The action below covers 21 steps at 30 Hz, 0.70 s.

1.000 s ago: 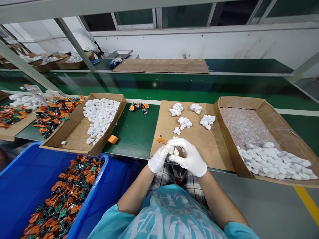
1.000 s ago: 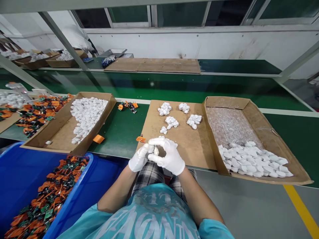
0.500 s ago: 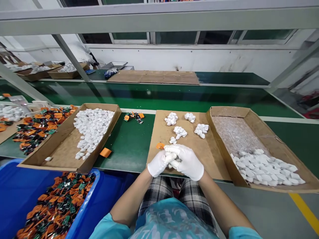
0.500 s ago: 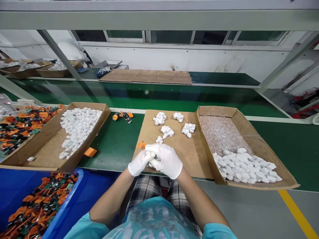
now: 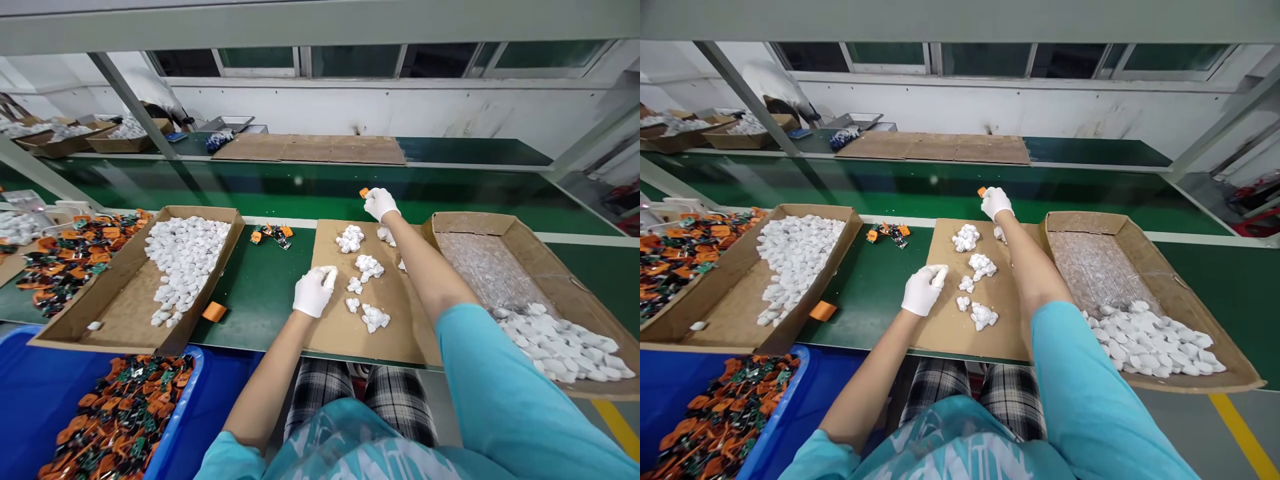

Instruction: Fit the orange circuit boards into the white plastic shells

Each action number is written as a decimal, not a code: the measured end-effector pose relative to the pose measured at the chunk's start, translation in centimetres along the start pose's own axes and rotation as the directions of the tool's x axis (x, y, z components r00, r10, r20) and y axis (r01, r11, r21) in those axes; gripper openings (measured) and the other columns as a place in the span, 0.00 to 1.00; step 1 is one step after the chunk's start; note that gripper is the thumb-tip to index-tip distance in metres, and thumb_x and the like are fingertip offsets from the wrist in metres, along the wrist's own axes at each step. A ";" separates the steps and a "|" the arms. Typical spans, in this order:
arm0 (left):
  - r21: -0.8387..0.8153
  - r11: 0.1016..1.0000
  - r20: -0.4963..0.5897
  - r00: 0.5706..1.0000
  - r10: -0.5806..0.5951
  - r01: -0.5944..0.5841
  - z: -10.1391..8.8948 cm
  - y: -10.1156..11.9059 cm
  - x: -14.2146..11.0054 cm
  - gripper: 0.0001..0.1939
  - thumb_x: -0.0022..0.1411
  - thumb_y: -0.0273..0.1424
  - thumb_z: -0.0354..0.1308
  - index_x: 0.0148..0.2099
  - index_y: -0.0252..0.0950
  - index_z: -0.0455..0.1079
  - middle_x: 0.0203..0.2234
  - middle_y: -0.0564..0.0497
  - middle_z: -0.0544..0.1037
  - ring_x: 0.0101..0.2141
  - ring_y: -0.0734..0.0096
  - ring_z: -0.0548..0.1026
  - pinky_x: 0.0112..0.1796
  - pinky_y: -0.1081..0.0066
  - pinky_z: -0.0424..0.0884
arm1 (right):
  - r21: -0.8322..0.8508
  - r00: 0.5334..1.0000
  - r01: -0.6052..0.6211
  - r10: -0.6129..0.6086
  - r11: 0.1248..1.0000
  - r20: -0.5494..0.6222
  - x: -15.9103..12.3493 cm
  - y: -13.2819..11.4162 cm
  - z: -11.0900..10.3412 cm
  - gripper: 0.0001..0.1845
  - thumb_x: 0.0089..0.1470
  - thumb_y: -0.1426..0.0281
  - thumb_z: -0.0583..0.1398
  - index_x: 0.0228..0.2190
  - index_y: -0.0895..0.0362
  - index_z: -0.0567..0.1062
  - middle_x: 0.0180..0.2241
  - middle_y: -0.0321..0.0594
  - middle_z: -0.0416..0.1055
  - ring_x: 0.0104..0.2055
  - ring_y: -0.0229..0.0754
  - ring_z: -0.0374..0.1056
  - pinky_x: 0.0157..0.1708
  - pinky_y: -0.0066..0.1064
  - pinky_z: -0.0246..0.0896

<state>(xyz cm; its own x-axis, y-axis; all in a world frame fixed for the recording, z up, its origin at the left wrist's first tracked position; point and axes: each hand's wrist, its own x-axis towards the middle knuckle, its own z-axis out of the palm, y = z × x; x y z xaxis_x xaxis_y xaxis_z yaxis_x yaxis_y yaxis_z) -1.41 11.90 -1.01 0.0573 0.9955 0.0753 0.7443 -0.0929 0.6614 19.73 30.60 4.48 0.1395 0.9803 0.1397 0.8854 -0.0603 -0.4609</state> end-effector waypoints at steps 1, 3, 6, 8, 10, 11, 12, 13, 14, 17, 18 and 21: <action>0.082 0.996 0.019 1.000 0.016 -0.017 0.1 0.0 0.0 0.15 0.66 0.37 0.50 0.45 0.40 0.77 0.42 0.48 0.80 0.43 0.64 0.77 0.41 0.71 0.69 | -0.014 0.999 -0.025 0.025 1.000 0.022 0.8 0.6 0.3 0.17 0.43 0.78 0.59 0.38 0.59 0.77 0.45 0.48 0.74 0.44 0.49 0.71 0.45 0.36 0.65; 0.184 0.982 0.055 0.998 0.038 -0.047 0.4 0.0 0.0 0.15 0.67 0.38 0.49 0.46 0.42 0.76 0.46 0.48 0.79 0.44 0.63 0.77 0.42 0.71 0.69 | -0.045 0.995 -0.070 0.073 0.997 0.067 1.7 1.8 0.7 0.15 0.39 0.79 0.62 0.34 0.57 0.77 0.41 0.46 0.76 0.43 0.49 0.72 0.45 0.36 0.65; 0.225 0.971 0.076 0.995 0.061 -0.077 0.6 0.1 0.0 0.16 0.67 0.38 0.48 0.48 0.42 0.75 0.47 0.48 0.79 0.44 0.64 0.77 0.43 0.71 0.69 | -0.059 0.989 -0.087 0.093 0.994 0.118 1.8 3.0 0.6 0.14 0.38 0.76 0.65 0.32 0.56 0.78 0.38 0.43 0.77 0.42 0.48 0.73 0.45 0.35 0.66; 0.226 0.970 0.076 0.994 0.073 -0.088 0.6 0.3 0.0 0.17 0.68 0.38 0.48 0.49 0.41 0.75 0.47 0.48 0.79 0.45 0.64 0.77 0.43 0.71 0.69 | -0.038 0.991 -0.063 0.067 0.997 0.113 1.5 3.6 -0.2 0.17 0.41 0.72 0.65 0.38 0.56 0.78 0.42 0.43 0.77 0.44 0.47 0.72 0.47 0.34 0.65; 0.217 0.972 0.073 0.994 0.077 -0.091 0.4 0.5 -0.2 0.17 0.68 0.38 0.48 0.49 0.41 0.75 0.47 0.48 0.79 0.45 0.63 0.77 0.43 0.70 0.69 | -0.013 0.997 -0.038 0.039 0.999 0.070 0.7 4.1 -1.6 0.20 0.48 0.70 0.62 0.46 0.56 0.75 0.46 0.43 0.76 0.48 0.45 0.71 0.51 0.33 0.63; 0.213 0.973 0.071 0.995 0.077 -0.091 0.4 0.6 -0.2 0.17 0.68 0.37 0.48 0.48 0.40 0.75 0.47 0.48 0.79 0.45 0.63 0.77 0.43 0.70 0.70 | -0.005 0.999 -0.029 0.030 1.000 0.042 0.0 4.4 -2.4 0.21 0.51 0.70 0.60 0.48 0.57 0.74 0.47 0.43 0.75 0.49 0.44 0.71 0.52 0.33 0.63; 0.210 0.973 0.071 0.994 0.079 -0.092 0.3 0.7 -0.3 0.16 0.67 0.37 0.48 0.48 0.40 0.76 0.47 0.48 0.79 0.45 0.62 0.77 0.43 0.70 0.70 | -0.003 1.000 -0.023 0.023 1.000 0.016 -0.8 4.7 -3.2 0.21 0.52 0.70 0.58 0.49 0.58 0.74 0.46 0.43 0.76 0.49 0.44 0.71 0.52 0.34 0.63; 0.208 0.973 0.073 0.994 0.083 -0.096 0.3 0.7 -0.3 0.16 0.67 0.37 0.49 0.48 0.40 0.76 0.47 0.48 0.79 0.45 0.62 0.77 0.43 0.70 0.70 | -0.010 1.000 -0.021 0.021 1.000 -0.001 -1.8 5.2 -4.0 0.20 0.53 0.70 0.58 0.48 0.58 0.74 0.45 0.43 0.76 0.48 0.45 0.71 0.52 0.34 0.63; 0.206 0.973 0.075 0.993 0.089 -0.103 0.3 0.8 -0.4 0.16 0.67 0.36 0.49 0.48 0.40 0.76 0.46 0.48 0.79 0.45 0.62 0.77 0.43 0.70 0.70 | -0.023 1.000 -0.025 0.024 0.999 -0.005 -2.9 5.6 -4.7 0.18 0.52 0.69 0.58 0.46 0.58 0.76 0.44 0.44 0.77 0.47 0.45 0.72 0.52 0.35 0.63; 0.199 0.973 0.087 0.991 0.102 -0.118 0.3 0.9 -0.5 0.16 0.67 0.36 0.49 0.48 0.40 0.76 0.47 0.49 0.79 0.45 0.64 0.77 0.45 0.71 0.70 | -0.065 0.998 -0.056 0.058 0.996 0.031 -6.3 6.9 -5.9 0.16 0.49 0.70 0.60 0.41 0.57 0.78 0.41 0.43 0.78 0.45 0.46 0.73 0.50 0.35 0.65; 0.197 0.973 0.092 0.990 0.103 -0.120 0.3 0.9 -0.5 0.15 0.67 0.36 0.50 0.48 0.40 0.76 0.47 0.49 0.79 0.46 0.64 0.77 0.45 0.71 0.70 | -0.070 0.996 -0.067 0.071 0.995 0.048 -7.2 7.2 -5.9 0.16 0.48 0.71 0.60 0.41 0.57 0.78 0.41 0.42 0.78 0.44 0.46 0.73 0.49 0.34 0.65; 0.190 0.975 0.102 0.990 0.099 -0.117 0.3 1.0 -0.5 0.15 0.67 0.36 0.50 0.47 0.40 0.76 0.47 0.49 0.79 0.46 0.64 0.77 0.45 0.71 0.70 | -0.056 0.995 -0.068 0.072 0.996 0.070 -9.1 7.5 -5.5 0.19 0.46 0.72 0.61 0.43 0.56 0.77 0.42 0.42 0.78 0.44 0.46 0.73 0.48 0.33 0.66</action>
<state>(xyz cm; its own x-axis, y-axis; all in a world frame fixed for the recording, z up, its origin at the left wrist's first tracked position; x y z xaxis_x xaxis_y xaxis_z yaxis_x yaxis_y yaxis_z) -0.50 11.29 -0.68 0.1983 0.9780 0.0646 0.8454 -0.2040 0.4937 27.55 20.23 4.58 0.1714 0.9842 0.0443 0.8973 -0.1374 -0.4195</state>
